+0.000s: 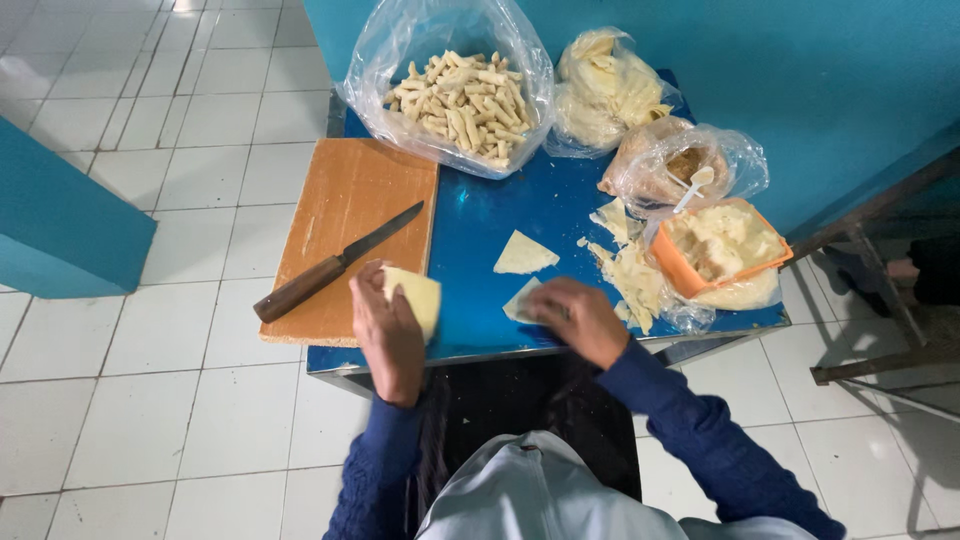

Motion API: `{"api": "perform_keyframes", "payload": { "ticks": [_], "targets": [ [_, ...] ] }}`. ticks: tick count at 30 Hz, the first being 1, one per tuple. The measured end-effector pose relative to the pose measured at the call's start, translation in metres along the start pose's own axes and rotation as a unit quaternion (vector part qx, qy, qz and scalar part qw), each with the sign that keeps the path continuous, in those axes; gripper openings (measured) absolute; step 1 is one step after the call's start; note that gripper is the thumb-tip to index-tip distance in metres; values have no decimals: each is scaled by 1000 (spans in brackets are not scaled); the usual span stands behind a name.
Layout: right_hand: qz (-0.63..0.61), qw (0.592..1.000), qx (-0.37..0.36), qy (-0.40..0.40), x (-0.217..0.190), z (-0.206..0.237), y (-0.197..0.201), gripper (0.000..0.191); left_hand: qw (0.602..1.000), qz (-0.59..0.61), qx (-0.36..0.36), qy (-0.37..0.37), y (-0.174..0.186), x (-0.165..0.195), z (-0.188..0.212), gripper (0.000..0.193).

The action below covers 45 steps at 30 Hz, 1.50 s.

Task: The person sits at a small table and folds thin flat pieces of dough by hand, pressing each folded piece and stacking the finished pieces on the table. They occasionally use a spoon to scoop brown powder from a plastic bag onto a dough piece before folding it.

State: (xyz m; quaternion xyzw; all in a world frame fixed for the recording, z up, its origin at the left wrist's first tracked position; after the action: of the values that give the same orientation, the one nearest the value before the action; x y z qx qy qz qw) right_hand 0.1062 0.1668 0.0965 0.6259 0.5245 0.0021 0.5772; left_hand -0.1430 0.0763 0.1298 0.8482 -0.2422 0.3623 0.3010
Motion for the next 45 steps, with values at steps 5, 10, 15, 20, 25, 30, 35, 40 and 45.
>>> {"api": "perform_keyframes", "payload": {
  "ticks": [5,10,15,20,25,30,35,40,45],
  "targets": [
    [104,985,76,112,-8,-42,12,16,986,-168,-22,-5,1,7,-8,37],
    [64,997,21,34,11,-66,-1,3,991,-119,-25,-60,-21,40,18,23],
    [-45,998,23,-27,2,-52,9,7,942,244,-177,147,-94,9,33,18],
    [-123,990,48,-40,-26,-21,15,6,883,393,-178,184,-112,1,45,15],
    [-145,986,63,-56,-39,-9,22,11,843,464,-191,193,-113,3,54,11],
    [-135,985,102,-21,-51,0,26,10,828,492,-202,180,-111,11,59,9],
    [-185,975,101,-70,-38,3,21,9,854,442,-205,180,-108,15,58,7],
    [-166,980,99,-35,-46,4,25,9,885,395,-204,139,-100,27,51,3],
    [-93,990,108,-12,-50,6,26,13,960,226,-166,3,-78,53,43,4]
  ]
}}
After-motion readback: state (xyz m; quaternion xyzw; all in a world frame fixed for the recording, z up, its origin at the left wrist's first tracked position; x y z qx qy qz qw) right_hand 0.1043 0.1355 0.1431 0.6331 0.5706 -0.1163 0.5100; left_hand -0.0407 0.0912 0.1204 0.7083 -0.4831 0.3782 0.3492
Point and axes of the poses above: each hand's wrist, its own z-axis away from the middle knuckle, its own y-axis out of the back of the hand, x = y × z, the point moved 10 cm from there along -z, towards the middle knuckle, and after that the axes turned 5 degrees about -x, right-handed, at the moved point
